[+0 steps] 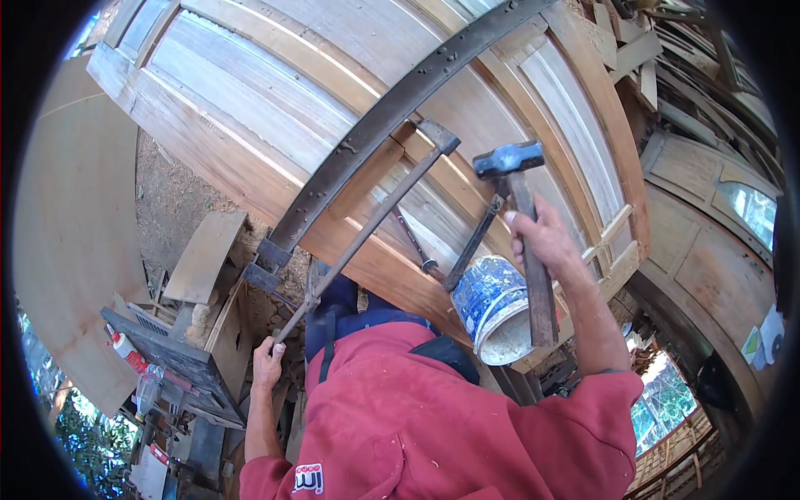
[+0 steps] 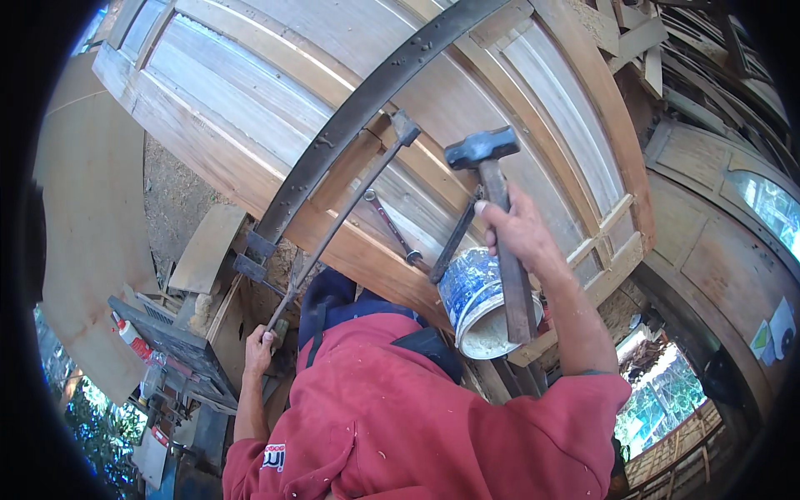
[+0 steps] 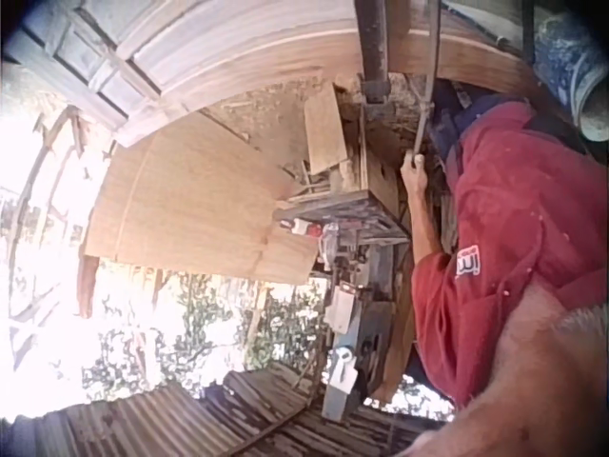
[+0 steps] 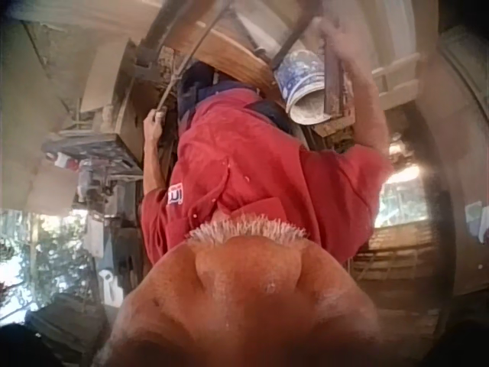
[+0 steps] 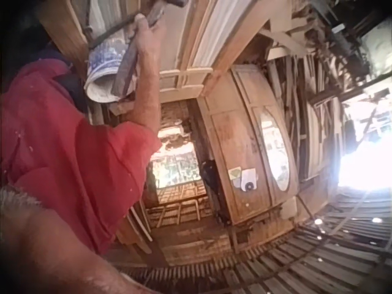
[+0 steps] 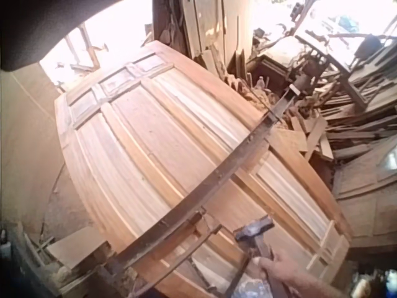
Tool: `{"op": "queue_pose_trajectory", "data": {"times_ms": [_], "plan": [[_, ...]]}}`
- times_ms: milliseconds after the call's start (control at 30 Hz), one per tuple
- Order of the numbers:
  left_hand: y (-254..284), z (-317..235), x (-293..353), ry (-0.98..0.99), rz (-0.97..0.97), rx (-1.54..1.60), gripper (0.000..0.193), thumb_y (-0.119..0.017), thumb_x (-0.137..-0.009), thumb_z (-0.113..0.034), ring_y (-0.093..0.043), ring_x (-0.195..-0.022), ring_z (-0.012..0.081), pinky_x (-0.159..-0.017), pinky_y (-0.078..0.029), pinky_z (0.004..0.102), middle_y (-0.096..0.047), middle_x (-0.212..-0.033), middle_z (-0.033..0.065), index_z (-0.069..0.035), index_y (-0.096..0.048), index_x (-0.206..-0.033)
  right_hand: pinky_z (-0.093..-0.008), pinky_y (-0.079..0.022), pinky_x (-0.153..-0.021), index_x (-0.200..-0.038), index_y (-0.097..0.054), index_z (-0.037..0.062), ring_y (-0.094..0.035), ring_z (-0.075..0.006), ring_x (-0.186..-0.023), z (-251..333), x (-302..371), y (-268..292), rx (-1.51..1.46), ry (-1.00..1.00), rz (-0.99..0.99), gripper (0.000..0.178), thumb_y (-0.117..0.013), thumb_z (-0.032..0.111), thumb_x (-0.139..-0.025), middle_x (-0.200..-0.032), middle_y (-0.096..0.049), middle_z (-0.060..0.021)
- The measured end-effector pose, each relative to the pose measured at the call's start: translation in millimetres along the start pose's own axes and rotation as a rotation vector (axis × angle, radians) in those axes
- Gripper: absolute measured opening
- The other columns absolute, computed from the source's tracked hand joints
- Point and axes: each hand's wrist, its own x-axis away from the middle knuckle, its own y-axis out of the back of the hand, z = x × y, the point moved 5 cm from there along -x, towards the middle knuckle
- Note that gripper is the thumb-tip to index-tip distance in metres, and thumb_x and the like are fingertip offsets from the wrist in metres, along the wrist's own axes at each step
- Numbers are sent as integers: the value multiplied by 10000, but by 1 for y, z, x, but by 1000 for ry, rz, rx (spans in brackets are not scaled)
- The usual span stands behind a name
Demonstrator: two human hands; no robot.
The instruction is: The person constructs a wooden door by clamping parts together, securing them with a drill, and hammering nails into the frame.
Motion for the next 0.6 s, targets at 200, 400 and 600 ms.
{"op": "queue_pose_trajectory", "data": {"times_ms": [200,400,600], "plan": [[-1,-27,-7,16,-9,-33,738,-521,-917,-720,-489,-631,262,-624,-408,420,-524,-681,127,16,-572,-884,-273,-514,-432,-1134,-498,23,-575,-118,-519,0,-32,15,-160,56,-40,295,-665,166,-938,-730,-563,-36],[-3,-55,-16,-2,14,-33,783,-492,-904,-757,-588,-695,308,-682,-457,417,-594,-728,157,18,-603,-901,-279,-525,-442,-1097,-517,21,-591,-133,-529,-4,-44,16,-172,20,10,268,-675,156,-928,-746,-566,-42],[-5,-78,-24,-26,47,-25,809,-473,-896,-777,-607,-710,311,-688,-463,415,-606,-736,159,17,-627,-921,-286,-531,-453,-1076,-519,23,-604,-141,-535,-11,-61,23,-177,-5,0,246,-663,165,-936,-742,-568,-47]]}}
